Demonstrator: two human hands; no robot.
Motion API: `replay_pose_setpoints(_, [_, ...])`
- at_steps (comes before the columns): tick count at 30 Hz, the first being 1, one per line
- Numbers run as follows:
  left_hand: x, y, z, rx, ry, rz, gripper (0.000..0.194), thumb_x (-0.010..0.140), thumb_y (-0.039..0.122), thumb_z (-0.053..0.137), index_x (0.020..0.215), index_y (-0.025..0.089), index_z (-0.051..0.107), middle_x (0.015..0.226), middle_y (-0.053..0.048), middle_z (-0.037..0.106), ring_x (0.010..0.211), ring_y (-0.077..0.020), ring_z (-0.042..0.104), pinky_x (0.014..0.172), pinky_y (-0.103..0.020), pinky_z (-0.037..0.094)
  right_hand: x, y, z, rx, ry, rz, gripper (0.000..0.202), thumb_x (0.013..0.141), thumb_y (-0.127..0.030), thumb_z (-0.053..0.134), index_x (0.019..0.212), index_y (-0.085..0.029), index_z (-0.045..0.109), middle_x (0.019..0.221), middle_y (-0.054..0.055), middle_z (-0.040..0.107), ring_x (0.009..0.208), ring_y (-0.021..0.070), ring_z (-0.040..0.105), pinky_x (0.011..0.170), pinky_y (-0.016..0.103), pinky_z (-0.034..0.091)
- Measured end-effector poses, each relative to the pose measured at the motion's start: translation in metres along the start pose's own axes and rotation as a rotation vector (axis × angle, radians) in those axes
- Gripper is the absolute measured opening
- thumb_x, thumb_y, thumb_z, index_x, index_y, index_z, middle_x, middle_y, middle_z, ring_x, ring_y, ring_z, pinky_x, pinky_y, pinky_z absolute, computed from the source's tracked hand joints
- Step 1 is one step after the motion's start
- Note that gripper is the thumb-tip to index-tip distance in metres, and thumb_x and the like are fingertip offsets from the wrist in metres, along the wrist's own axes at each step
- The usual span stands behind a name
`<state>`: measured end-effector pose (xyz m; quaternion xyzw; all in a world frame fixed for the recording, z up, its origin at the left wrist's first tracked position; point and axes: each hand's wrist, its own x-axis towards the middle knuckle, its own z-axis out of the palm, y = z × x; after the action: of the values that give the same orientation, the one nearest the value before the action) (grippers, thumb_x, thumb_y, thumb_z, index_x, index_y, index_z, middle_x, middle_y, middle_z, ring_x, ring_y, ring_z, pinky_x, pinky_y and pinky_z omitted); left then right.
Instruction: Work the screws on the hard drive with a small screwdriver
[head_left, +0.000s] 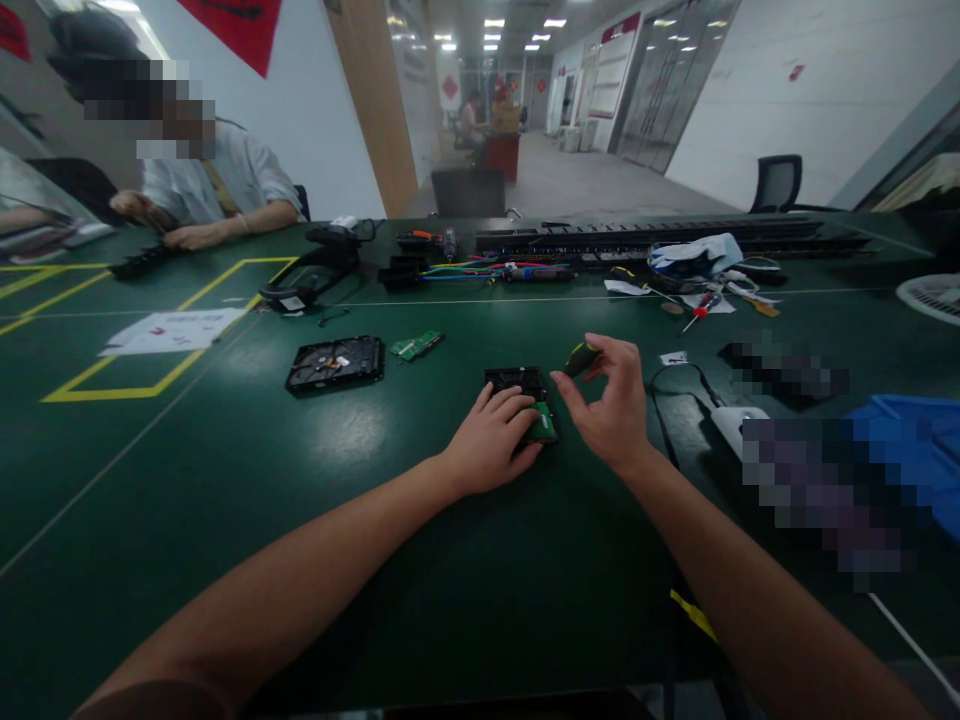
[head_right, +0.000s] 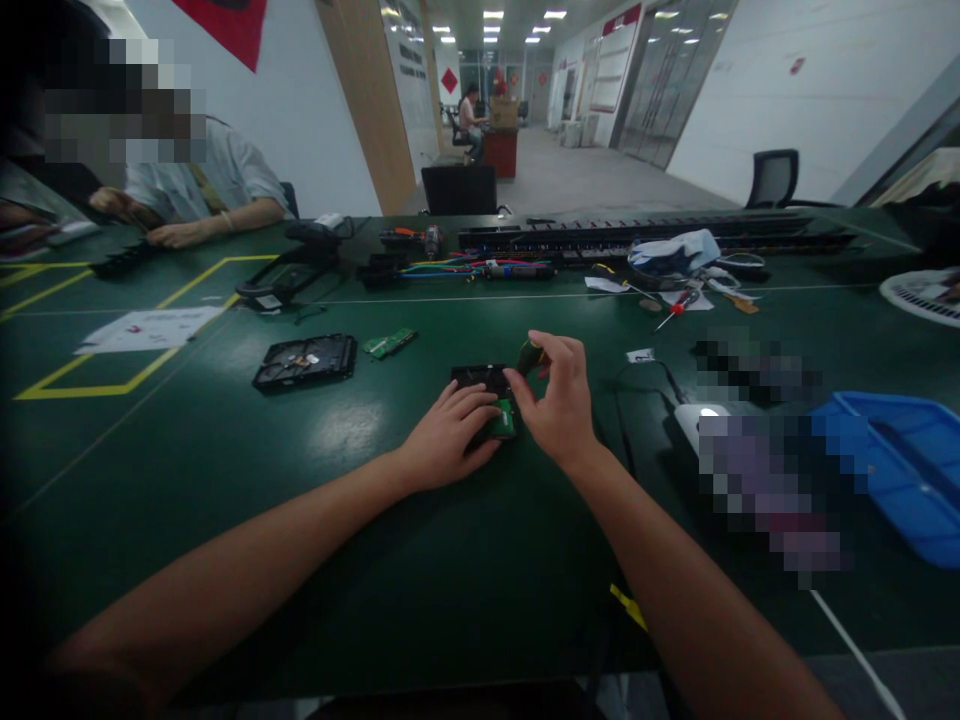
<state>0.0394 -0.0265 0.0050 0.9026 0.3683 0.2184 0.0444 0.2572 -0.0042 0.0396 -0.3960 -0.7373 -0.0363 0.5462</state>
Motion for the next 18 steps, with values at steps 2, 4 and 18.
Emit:
replay_pose_setpoints(2, [0.0,0.0,0.0,0.007,0.001,0.002,0.039,0.1,0.041,0.06,0.133,0.02,0.061,0.148,-0.012,0.06,0.149,-0.0353,0.046,0.13,-0.066,0.025,0.0,-0.001,0.0,0.013,-0.014,0.002,0.067,0.093,-0.019,0.071,0.151,-0.035,0.042,0.131,0.009,0.055,0.099,0.0235,0.062,0.077,0.044,0.064])
replay_pose_setpoints(4, [0.0,0.0,0.0,0.01,0.004,0.005,0.039,0.1,0.041,0.06,0.133,0.021,0.061,0.148,-0.012,0.06,0.149,-0.0355,0.046,0.13,-0.067,0.025,0.001,-0.003,0.0,0.029,-0.027,0.001,0.068,0.094,-0.016,0.068,0.153,-0.035,0.042,0.133,0.01,0.053,0.104,0.0241,0.062,0.081,0.045,0.065])
replay_pose_setpoints(18, [0.0,0.001,0.0,-0.008,0.003,-0.005,0.038,0.099,0.041,0.062,0.132,0.022,0.062,0.147,-0.013,0.061,0.15,-0.0353,0.045,0.13,-0.067,0.024,0.002,-0.009,-0.002,0.017,-0.054,0.033,0.073,0.094,-0.012,0.062,0.158,-0.038,0.04,0.132,0.01,0.052,0.107,0.0257,0.062,0.087,0.05,0.065])
